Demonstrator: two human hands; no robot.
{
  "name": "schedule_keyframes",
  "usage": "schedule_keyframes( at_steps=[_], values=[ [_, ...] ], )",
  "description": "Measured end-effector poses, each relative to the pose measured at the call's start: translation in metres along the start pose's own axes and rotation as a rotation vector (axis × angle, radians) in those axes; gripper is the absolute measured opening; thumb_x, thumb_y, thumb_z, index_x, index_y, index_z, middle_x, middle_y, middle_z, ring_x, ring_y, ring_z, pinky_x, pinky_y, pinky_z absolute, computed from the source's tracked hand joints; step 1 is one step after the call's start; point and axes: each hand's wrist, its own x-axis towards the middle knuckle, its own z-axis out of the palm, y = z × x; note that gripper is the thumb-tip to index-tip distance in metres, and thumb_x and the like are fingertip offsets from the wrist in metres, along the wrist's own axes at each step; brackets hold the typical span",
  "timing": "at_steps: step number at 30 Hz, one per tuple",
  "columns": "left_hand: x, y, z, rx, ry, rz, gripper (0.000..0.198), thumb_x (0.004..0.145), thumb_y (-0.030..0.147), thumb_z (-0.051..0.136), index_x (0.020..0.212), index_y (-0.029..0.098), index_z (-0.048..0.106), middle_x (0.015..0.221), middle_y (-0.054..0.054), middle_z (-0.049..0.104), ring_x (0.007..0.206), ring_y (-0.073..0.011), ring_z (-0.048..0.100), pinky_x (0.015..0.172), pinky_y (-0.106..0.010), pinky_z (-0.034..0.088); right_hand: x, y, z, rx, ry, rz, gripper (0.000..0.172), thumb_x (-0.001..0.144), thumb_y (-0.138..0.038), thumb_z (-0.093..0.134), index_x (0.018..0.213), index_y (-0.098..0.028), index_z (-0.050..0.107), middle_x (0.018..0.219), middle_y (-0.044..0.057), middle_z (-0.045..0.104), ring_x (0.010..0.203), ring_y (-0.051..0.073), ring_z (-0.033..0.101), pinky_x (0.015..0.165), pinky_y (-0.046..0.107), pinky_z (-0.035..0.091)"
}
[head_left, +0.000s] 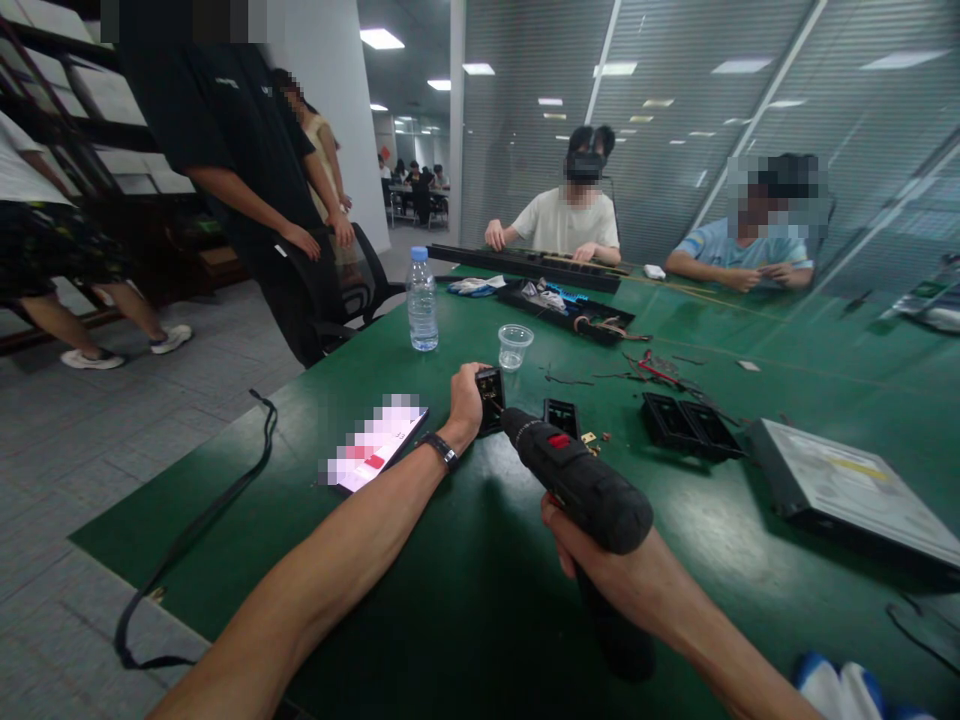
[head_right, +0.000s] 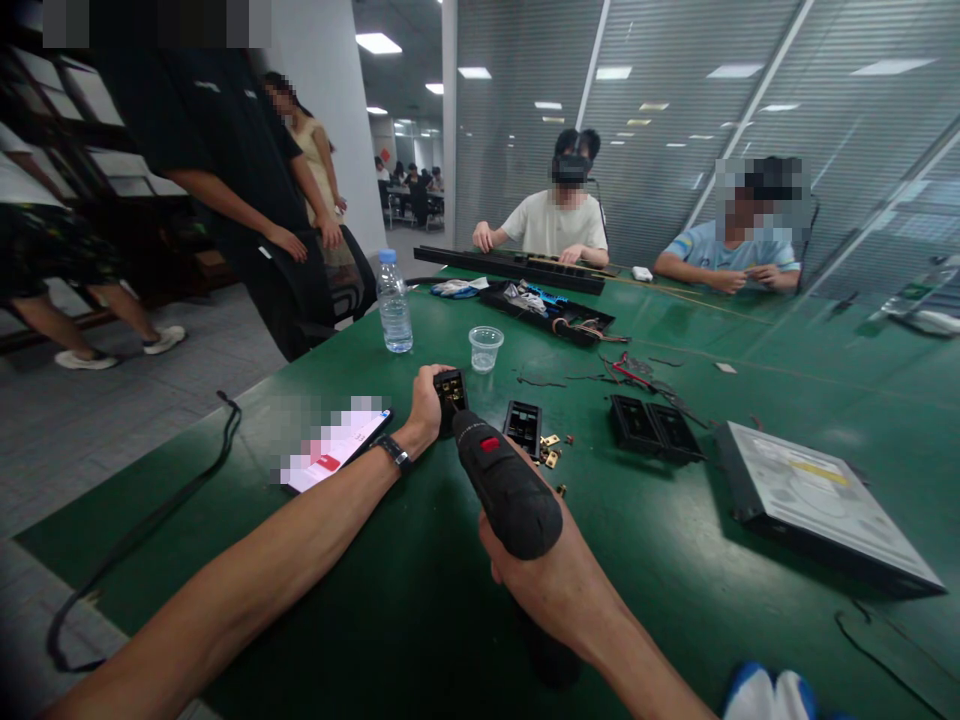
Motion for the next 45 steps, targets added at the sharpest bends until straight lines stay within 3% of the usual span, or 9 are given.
schedule_keyframes(
  at_steps=[4,13,16,20,26,31,38,45],
  values=[
    [-0.001,0.002,0.000,0.010,0.007,-0.003,0.036,0.083,0.054,0.053,0.079,0.021,0.068,0.068,-0.001,0.065,0.062,-0.0179,0.061,0.057,-0.029,0.049,0.000,0.003,0.001,0.007,0.005,0.024,0.018,0.092,-0.041,0.070,0.084,-0.027,0.063,0.059,-0.005,0.061,0.052,0.017,0.062,0.051,0.029,0.055],
    [-0.003,0.003,0.001,0.021,0.013,0.007,0.037,0.085,0.053,0.053,0.079,0.020,0.069,0.071,-0.001,0.065,0.065,-0.0179,0.062,0.061,-0.029,0.049,0.000,0.003,0.000,-0.039,-0.004,0.010,0.025,0.094,-0.046,0.069,0.078,-0.028,0.061,0.059,-0.003,0.062,0.053,0.018,0.062,0.050,0.030,0.055],
    [-0.002,0.000,0.000,0.021,0.011,0.016,0.038,0.086,0.053,0.052,0.080,0.020,0.070,0.072,-0.002,0.066,0.067,-0.0177,0.062,0.063,-0.029,0.050,0.002,0.011,0.003,-0.009,0.027,0.023,0.024,0.091,-0.051,0.070,0.096,-0.027,0.067,0.055,-0.005,0.061,0.050,0.020,0.063,0.050,0.032,0.056],
    [0.001,-0.005,-0.003,0.024,0.000,0.023,0.038,0.088,0.050,0.051,0.081,0.020,0.072,0.072,-0.002,0.066,0.067,-0.0177,0.061,0.063,-0.029,0.050,0.005,0.015,0.006,0.019,0.076,0.015,0.043,0.088,-0.056,0.070,0.118,-0.025,0.070,0.049,-0.008,0.059,0.044,0.022,0.061,0.045,0.032,0.050],
    [0.001,-0.003,-0.002,0.010,-0.002,-0.017,0.039,0.089,0.052,0.053,0.083,0.019,0.072,0.070,-0.002,0.067,0.065,-0.0176,0.062,0.061,-0.029,0.051,0.002,0.008,0.005,0.014,0.071,-0.012,0.024,0.088,-0.052,0.072,0.091,-0.028,0.068,0.051,-0.005,0.060,0.044,0.020,0.056,0.046,0.032,0.049],
    [-0.003,0.001,-0.001,0.013,0.022,-0.025,0.043,0.089,0.059,0.057,0.084,0.019,0.071,0.072,-0.003,0.069,0.066,-0.0190,0.066,0.061,-0.029,0.051,0.002,0.018,0.007,0.003,0.063,-0.021,0.034,0.093,-0.051,0.069,0.070,-0.030,0.056,0.053,-0.004,0.059,0.046,0.018,0.056,0.046,0.031,0.050],
    [0.001,-0.004,-0.002,0.026,0.006,0.023,0.038,0.087,0.053,0.054,0.082,0.020,0.071,0.073,-0.002,0.068,0.066,-0.0174,0.063,0.062,-0.028,0.051,-0.001,0.002,-0.001,-0.007,-0.016,0.012,0.023,0.092,-0.041,0.069,0.077,-0.027,0.059,0.059,-0.004,0.061,0.051,0.016,0.056,0.050,0.028,0.050],
    [0.003,-0.005,-0.003,0.038,0.007,0.040,0.037,0.087,0.052,0.053,0.080,0.020,0.072,0.075,-0.002,0.069,0.070,-0.0185,0.065,0.065,-0.029,0.051,0.000,0.001,-0.001,0.010,-0.028,0.019,0.020,0.092,-0.044,0.068,0.088,-0.027,0.059,0.058,-0.007,0.058,0.051,0.015,0.052,0.048,0.027,0.046]
  ],
)
